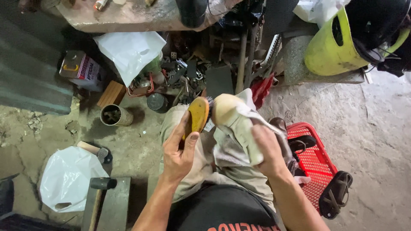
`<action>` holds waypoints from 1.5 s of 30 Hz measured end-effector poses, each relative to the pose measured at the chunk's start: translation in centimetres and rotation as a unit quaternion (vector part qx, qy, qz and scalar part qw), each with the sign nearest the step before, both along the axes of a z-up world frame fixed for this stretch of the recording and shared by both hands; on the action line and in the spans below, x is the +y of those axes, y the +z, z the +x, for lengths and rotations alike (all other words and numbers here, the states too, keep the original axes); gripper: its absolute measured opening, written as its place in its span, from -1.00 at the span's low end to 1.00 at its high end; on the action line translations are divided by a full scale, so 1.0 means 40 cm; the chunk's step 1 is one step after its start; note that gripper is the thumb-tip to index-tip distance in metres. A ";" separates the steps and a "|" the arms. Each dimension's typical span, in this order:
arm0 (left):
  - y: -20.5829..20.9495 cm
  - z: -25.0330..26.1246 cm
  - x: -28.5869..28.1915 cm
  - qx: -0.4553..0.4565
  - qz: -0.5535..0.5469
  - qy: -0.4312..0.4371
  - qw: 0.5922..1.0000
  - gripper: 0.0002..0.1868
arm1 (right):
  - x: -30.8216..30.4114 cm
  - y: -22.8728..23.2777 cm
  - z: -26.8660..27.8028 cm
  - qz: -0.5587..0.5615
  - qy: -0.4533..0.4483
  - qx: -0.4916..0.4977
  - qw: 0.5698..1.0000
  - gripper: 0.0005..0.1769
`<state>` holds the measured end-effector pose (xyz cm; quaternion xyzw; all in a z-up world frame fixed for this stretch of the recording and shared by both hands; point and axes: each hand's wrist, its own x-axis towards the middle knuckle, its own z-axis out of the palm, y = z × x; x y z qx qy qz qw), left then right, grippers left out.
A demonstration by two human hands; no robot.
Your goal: The person scrubs a white sneaker with a yellow brush, focusing on the toe and side panels. They briefly set the shoe down to pick up a brown loafer from a red basket, then return to scrubbing the white sneaker.
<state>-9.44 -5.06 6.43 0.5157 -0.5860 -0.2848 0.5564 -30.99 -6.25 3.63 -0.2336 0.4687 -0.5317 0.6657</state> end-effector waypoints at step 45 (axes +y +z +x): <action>-0.123 -0.015 0.080 -0.229 0.092 -0.093 0.965 -0.53 | 0.119 -0.369 -0.026 -0.428 0.362 0.751 0.348 -0.63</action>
